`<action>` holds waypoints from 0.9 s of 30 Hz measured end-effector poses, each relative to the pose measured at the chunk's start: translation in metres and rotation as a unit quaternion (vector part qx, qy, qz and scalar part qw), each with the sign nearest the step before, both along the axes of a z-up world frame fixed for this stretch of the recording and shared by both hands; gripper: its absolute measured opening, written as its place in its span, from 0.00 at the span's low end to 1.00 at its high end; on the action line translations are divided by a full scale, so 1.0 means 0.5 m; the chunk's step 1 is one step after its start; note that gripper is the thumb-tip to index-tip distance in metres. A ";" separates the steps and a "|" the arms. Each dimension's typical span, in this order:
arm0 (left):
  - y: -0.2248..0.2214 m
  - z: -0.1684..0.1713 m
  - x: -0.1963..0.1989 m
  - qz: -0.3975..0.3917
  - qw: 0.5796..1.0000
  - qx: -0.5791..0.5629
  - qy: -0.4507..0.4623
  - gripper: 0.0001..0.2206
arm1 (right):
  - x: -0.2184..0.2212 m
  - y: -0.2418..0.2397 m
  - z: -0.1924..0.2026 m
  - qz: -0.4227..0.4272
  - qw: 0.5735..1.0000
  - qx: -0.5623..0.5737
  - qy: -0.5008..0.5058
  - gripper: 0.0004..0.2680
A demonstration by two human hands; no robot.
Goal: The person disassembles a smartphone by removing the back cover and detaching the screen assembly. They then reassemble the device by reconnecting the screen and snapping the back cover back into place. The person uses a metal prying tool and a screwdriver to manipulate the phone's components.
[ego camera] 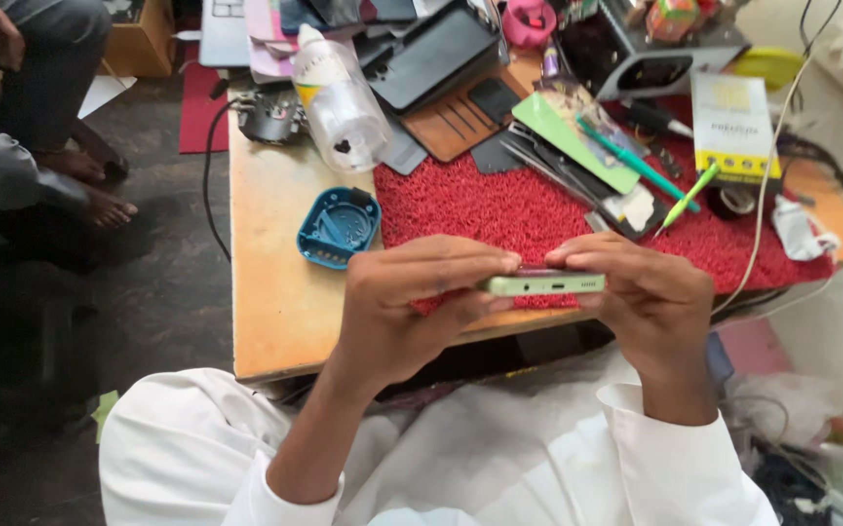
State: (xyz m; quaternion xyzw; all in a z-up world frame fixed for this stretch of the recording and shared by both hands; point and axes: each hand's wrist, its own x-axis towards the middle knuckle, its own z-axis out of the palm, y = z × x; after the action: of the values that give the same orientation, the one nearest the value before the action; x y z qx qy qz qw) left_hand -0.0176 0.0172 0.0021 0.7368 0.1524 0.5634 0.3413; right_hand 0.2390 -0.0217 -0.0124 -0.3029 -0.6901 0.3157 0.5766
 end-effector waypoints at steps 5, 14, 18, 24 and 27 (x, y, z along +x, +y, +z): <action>-0.050 -0.021 -0.009 0.003 1.000 -0.016 0.011 0.11 | -0.004 -0.027 0.039 -0.034 0.982 0.120 -0.139 0.11; -0.074 -0.060 -0.009 -0.011 0.999 0.003 -0.033 0.14 | -0.042 -0.018 0.068 0.020 0.977 0.154 -0.144 0.11; -0.076 -0.051 -0.015 -0.014 1.000 -0.004 -0.028 0.11 | -0.048 -0.017 0.067 0.033 0.979 0.151 -0.130 0.12; -0.078 -0.051 -0.013 -0.006 1.000 -0.003 -0.018 0.10 | -0.048 -0.016 0.065 0.040 0.972 0.179 -0.149 0.11; -0.077 -0.051 -0.014 -0.006 1.000 0.005 -0.008 0.10 | -0.043 -0.017 0.063 0.035 0.965 0.192 -0.172 0.11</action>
State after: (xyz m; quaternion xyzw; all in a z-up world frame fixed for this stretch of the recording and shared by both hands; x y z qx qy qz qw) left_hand -0.0247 -0.0212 -0.0236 0.7349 0.1417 0.5682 0.3422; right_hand 0.2175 -0.0300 0.0192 -0.2114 -0.8371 0.1401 0.4848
